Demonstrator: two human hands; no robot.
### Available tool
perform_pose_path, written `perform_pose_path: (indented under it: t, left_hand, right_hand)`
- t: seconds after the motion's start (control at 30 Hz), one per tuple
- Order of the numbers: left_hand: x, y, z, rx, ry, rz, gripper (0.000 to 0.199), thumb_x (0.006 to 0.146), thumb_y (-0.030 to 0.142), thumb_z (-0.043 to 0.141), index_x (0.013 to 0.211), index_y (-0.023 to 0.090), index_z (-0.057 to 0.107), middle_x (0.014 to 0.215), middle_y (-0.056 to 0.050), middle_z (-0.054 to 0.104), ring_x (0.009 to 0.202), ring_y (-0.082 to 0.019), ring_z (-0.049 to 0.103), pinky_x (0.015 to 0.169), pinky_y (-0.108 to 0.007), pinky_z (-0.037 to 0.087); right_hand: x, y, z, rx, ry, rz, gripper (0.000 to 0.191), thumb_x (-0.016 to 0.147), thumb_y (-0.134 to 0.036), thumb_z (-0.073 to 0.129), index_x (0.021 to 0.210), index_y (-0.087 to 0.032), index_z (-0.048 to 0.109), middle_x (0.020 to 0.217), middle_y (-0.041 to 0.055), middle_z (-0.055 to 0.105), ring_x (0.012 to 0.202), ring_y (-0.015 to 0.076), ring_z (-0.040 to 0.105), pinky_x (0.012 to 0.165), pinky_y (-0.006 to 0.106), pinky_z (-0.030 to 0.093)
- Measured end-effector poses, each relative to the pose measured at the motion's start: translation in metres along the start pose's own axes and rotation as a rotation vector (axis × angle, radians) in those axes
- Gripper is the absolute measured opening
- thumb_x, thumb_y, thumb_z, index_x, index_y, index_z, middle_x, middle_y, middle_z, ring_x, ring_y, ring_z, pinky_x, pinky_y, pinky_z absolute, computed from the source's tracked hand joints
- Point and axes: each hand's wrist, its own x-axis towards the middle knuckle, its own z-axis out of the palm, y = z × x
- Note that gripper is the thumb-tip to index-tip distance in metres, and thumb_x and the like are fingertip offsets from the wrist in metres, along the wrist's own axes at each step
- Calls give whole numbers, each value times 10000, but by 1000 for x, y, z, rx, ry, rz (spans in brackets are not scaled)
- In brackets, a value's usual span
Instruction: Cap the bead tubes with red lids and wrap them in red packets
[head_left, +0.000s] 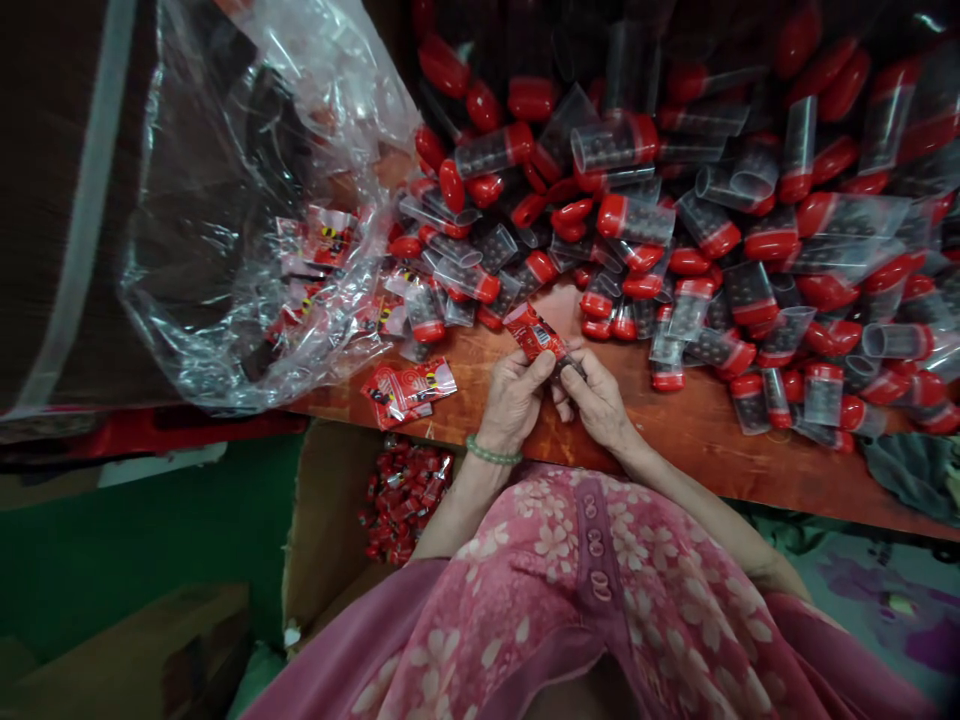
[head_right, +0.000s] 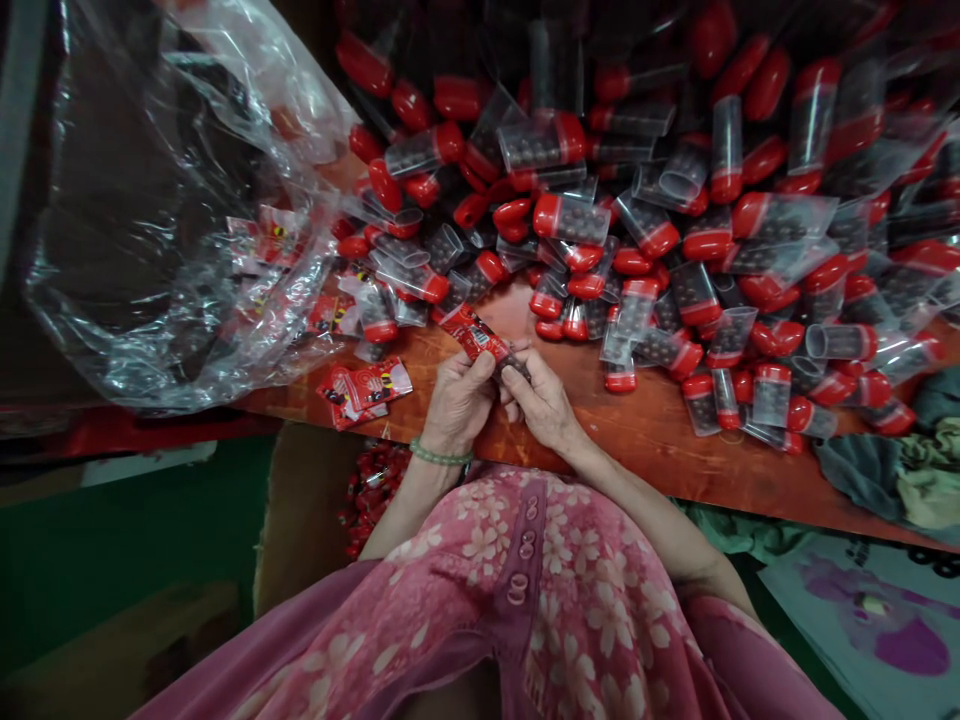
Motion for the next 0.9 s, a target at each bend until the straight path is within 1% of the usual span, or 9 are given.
perform_pose_path:
  t: [0.07,0.17,0.33,0.47,0.57,0.63,0.73,0.8,0.9]
  left_hand:
    - [0,0,0,9,14,-20,433,634,516,930,796,148,769,521,15,635,367,-121,545,348,-240,479]
    - [1,2,1,21,96,-38,411,583,473,954,766,154,770,591,2,691,383,-98,542,362,-217,453]
    - [2,2,-2,71,201,-61,395,561,399,942,818,141,789,688,-25,749,492,-90,595,490,-212,480]
    - [2,1,-1,51,253,-32,394,533,368,963,778,144,751,749,-28,775,590,-106,656,564,-207,505]
    - [2,1,-1,35,221,-19,433,527,403,985,747,152,710,653,19,717,485,-72,575,480,-196,449]
    - [1,1,-3,21,171,1,477,534,461,987,782,160,713,668,20,717,486,-72,572,483,-201,459]
    - [-1,2,-8,3,113,59,514,599,556,944,879,175,744,855,-42,790,680,-132,697,603,-232,546]
    - [-2,2,-11,22,98,76,505,629,566,925,899,175,755,960,-79,810,821,-180,743,672,-258,578]
    - [-2,2,-13,66,99,64,488,610,522,946,883,164,760,967,-96,820,858,-209,756,698,-276,595]
  right_hand:
    - [0,1,0,-18,3,-11,436,956,-664,573,914,-243,467,689,-88,542,440,54,474,442,209,378]
    - [-1,4,1,-130,30,-33,411,976,-651,534,949,-249,458,674,-90,531,445,64,463,466,223,388]
    - [-4,9,4,-365,64,-118,268,994,-496,531,1034,-237,477,699,-62,539,528,100,493,553,260,422]
    - [-2,7,4,-397,73,-150,240,981,-451,555,1044,-230,486,750,-35,568,570,110,520,574,271,431]
    - [2,4,1,-261,18,-67,347,974,-567,559,1047,-235,492,696,-66,533,496,92,479,501,251,394]
    - [4,2,-2,-151,-24,-21,419,957,-644,556,1019,-235,490,676,-85,514,449,71,446,462,236,366]
    - [5,-3,-5,-92,-58,-18,462,942,-686,559,954,-230,486,684,-85,523,452,60,459,467,224,370]
    - [4,-5,-7,-104,-79,-15,464,945,-684,559,960,-224,500,680,-82,522,471,65,478,482,222,382]
    - [2,-8,-8,-129,-107,9,471,947,-686,552,987,-219,512,697,-74,534,488,70,500,493,224,396]
